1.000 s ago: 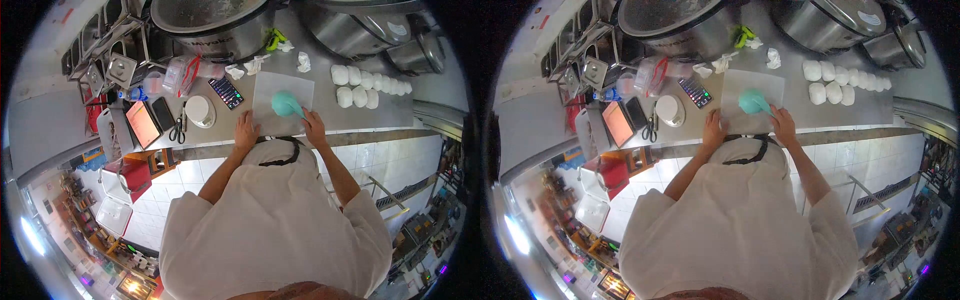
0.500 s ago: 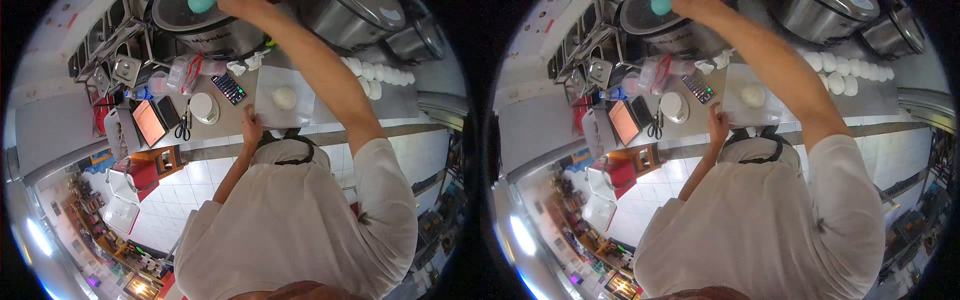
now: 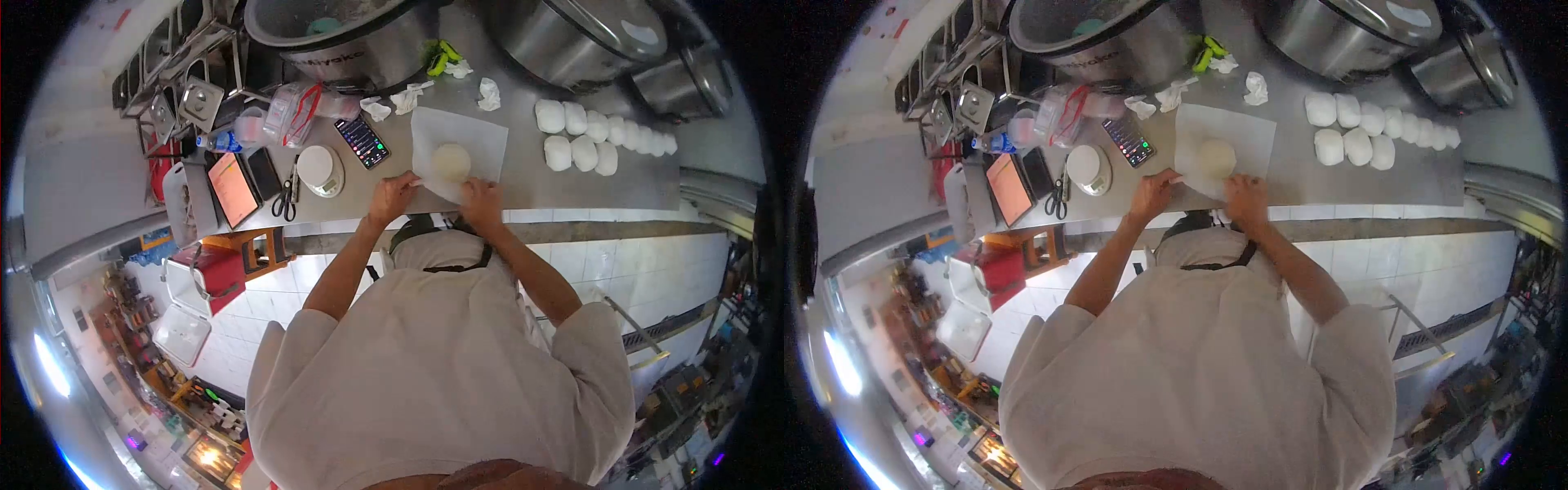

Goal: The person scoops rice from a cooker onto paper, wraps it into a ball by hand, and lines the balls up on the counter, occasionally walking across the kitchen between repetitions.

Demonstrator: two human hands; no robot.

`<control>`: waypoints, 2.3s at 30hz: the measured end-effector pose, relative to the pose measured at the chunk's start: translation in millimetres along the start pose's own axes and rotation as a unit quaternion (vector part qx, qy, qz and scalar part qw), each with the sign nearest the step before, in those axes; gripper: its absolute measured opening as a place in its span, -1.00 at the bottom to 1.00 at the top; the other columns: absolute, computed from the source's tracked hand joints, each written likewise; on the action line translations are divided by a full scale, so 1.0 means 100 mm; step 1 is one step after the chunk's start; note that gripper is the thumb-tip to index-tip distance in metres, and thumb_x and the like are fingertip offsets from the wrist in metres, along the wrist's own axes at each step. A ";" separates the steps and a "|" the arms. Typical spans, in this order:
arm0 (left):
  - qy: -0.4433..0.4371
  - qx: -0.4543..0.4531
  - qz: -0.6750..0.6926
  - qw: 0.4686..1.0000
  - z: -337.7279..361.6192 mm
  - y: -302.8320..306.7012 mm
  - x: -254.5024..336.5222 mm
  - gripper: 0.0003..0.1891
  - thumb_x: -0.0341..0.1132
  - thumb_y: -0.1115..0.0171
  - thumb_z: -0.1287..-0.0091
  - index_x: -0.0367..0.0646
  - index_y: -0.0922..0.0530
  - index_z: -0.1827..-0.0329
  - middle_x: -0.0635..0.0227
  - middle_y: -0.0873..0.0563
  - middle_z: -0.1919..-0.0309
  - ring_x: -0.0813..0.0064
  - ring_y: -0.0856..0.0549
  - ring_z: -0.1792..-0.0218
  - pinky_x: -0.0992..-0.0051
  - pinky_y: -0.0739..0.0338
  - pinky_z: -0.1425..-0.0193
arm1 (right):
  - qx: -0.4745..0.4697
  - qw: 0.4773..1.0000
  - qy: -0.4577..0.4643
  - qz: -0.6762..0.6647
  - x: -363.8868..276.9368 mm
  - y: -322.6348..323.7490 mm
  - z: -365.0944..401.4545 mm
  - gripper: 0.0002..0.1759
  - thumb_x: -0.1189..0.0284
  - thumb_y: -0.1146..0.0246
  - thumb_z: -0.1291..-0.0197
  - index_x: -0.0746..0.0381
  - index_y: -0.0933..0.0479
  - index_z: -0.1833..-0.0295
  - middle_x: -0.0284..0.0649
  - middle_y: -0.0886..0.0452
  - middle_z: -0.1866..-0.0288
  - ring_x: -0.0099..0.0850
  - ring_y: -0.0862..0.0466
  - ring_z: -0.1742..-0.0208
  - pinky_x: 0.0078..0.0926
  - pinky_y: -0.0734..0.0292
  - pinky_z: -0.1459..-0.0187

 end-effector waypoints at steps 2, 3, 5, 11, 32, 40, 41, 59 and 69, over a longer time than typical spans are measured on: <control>-0.022 0.015 -0.040 0.999 0.02 0.03 0.04 -0.83 -0.51 -0.29 -0.27 -0.13 -0.70 0.10 0.13 -0.79 0.30 0.01 -0.79 0.21 0.13 -0.65 0.12 | 0.006 1.000 -0.017 -0.011 0.35 0.03 0.11 -0.59 0.35 -0.39 -0.12 0.17 -0.58 -0.10 -0.16 -0.64 -0.02 -0.15 -0.62 -0.16 -0.02 -0.36 -0.27; -0.035 0.015 -0.040 0.998 0.09 -0.01 0.03 -0.84 -0.50 -0.30 -0.28 -0.14 -0.69 0.11 0.12 -0.79 0.27 0.01 -0.78 0.20 0.12 -0.65 0.10 | 0.002 0.998 -0.018 -0.061 0.51 0.19 0.17 -0.62 0.40 -0.36 -0.13 0.16 -0.59 -0.09 -0.17 -0.66 -0.02 -0.17 -0.62 -0.16 -0.02 -0.36 -0.27; -0.044 0.056 -0.046 0.996 0.17 -0.08 0.04 -0.87 -0.46 -0.30 -0.31 -0.17 -0.67 0.10 0.09 -0.78 0.22 0.01 -0.77 0.17 0.12 -0.64 0.07 | 0.029 0.991 -0.020 -0.132 0.64 0.45 0.23 -0.68 0.45 -0.32 -0.16 0.16 -0.61 -0.06 -0.16 -0.69 -0.01 -0.20 -0.65 -0.13 -0.07 -0.39 -0.23; 0.002 0.215 0.099 0.971 -0.10 -0.19 -0.01 -0.84 -0.35 -0.31 -0.46 -0.29 -0.67 0.12 0.07 -0.75 0.11 0.08 -0.75 0.13 0.24 -0.63 0.04 | 0.024 0.891 -0.132 -0.433 0.99 0.45 -0.28 -0.85 0.44 -0.27 -0.35 0.30 -0.64 0.10 -0.21 -0.73 0.22 -0.35 -0.68 0.18 -0.36 -0.54 0.11; -0.022 -0.039 0.083 0.996 -0.07 -0.27 -0.70 -0.72 -0.50 -0.57 -0.08 -0.23 -0.73 0.13 0.18 -0.69 -0.20 0.10 -0.73 -0.07 0.18 -0.63 -0.17 | -0.140 0.971 0.008 -0.193 0.26 0.22 0.31 -0.13 0.12 -0.58 -0.02 0.15 -0.45 -0.44 -0.12 -0.46 -0.47 -0.09 -0.44 -0.48 0.00 -0.22 -0.52; -0.157 0.119 -0.101 0.975 -0.31 -0.03 -0.01 -0.76 -0.25 -0.50 -0.26 -0.25 -0.70 0.22 0.11 -0.72 -0.15 0.06 -0.71 -0.09 -0.04 -0.34 -0.48 | -0.013 0.983 0.048 -0.176 0.01 0.52 0.18 -0.28 0.16 -0.49 -0.14 0.18 -0.47 -0.38 -0.12 -0.63 -0.29 -0.18 -0.55 -0.36 0.02 -0.22 -0.49; -0.164 0.118 -0.120 0.972 -0.40 -0.10 -0.07 -0.74 -0.19 -0.46 -0.30 -0.24 -0.69 0.23 0.10 -0.75 -0.04 0.06 -0.73 -0.04 -0.02 -0.37 -0.43 | -0.001 0.987 0.035 -0.160 0.09 0.37 0.17 -0.33 0.17 -0.49 -0.16 0.19 -0.50 -0.33 -0.13 -0.65 -0.22 -0.18 -0.59 -0.30 -0.01 -0.29 -0.44; 0.027 0.210 -0.180 0.961 -0.73 -0.32 -0.51 -0.53 0.08 -0.30 -0.44 -0.18 -0.65 0.39 -0.03 -0.73 0.51 -0.18 -0.74 0.40 0.00 -0.59 0.30 | -0.061 0.793 -0.279 -0.537 1.46 -0.11 -0.71 -0.56 0.08 -0.43 -0.32 0.29 -0.76 0.04 -0.44 -0.71 0.25 -0.59 -0.56 0.27 -0.53 -0.44 0.17; 0.067 0.190 -0.142 0.969 -0.65 -0.38 -0.47 -0.50 0.07 -0.30 -0.44 -0.25 -0.63 0.42 -0.09 -0.72 0.47 -0.20 -0.72 0.39 -0.01 -0.54 0.30 | -0.044 0.695 -0.376 -0.611 1.41 0.01 -0.60 -0.59 0.04 -0.44 -0.32 0.19 -0.74 0.05 -0.53 -0.67 0.27 -0.72 -0.45 0.37 -0.66 -0.28 0.32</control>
Point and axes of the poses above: each hand's wrist, its own z-axis away from the middle knuckle, its own y-axis out of the back of the hand, x = y × z, the point moved 5 cm from there along -z, towards the middle knuckle
